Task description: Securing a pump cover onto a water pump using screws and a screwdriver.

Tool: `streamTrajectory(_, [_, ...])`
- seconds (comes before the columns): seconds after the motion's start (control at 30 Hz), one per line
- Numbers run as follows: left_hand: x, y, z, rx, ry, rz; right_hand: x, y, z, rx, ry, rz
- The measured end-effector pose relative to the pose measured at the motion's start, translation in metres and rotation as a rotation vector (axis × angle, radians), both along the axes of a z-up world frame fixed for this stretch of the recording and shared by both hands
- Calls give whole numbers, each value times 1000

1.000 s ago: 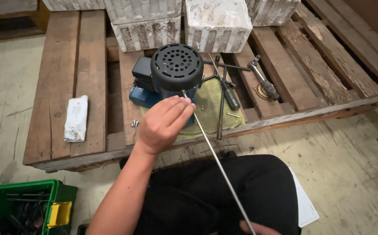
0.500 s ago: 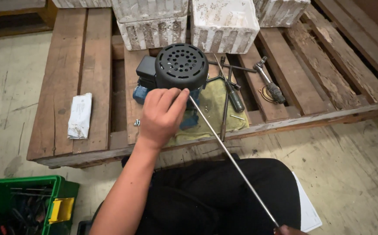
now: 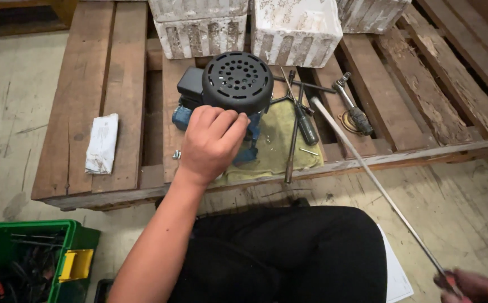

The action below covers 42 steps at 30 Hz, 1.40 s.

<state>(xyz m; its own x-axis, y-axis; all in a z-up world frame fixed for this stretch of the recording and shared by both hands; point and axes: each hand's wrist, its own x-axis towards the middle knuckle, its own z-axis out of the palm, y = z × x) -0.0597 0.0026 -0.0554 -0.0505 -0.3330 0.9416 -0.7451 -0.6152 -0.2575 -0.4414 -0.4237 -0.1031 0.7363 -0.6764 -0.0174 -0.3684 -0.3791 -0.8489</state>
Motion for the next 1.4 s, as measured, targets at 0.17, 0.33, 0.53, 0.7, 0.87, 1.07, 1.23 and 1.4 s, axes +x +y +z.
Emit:
streamTrajectory(0.17, [-17, -6, 10, 55, 213, 30, 86, 160, 72, -133, -139, -106])
streamTrajectory(0.33, [-28, -23, -1, -147, 432, 12, 126, 137, 7, -29, -443, -1])
streamTrajectory(0.53, [-44, -57, -4, -629, 735, -26, 161, 133, -24, 120, -610, 25])
streamTrajectory(0.7, [-47, -75, -7, -952, 941, 32, 207, 105, -44, 246, -627, 133])
streamTrajectory(0.87, [-49, -76, -3, -923, 946, 82, 297, 104, -32, 821, -781, 443])
streamTrajectory(1.07, [-39, -63, -15, -611, 652, 180, 366, 185, 16, 902, -758, 452])
streamTrajectory(1.23, [-46, -62, -7, -659, 810, 138, 251, 208, 56, 895, -624, 345])
streamTrajectory(1.4, [-50, -58, 8, -831, 1192, 99, 177, 163, 32, 893, -716, 450])
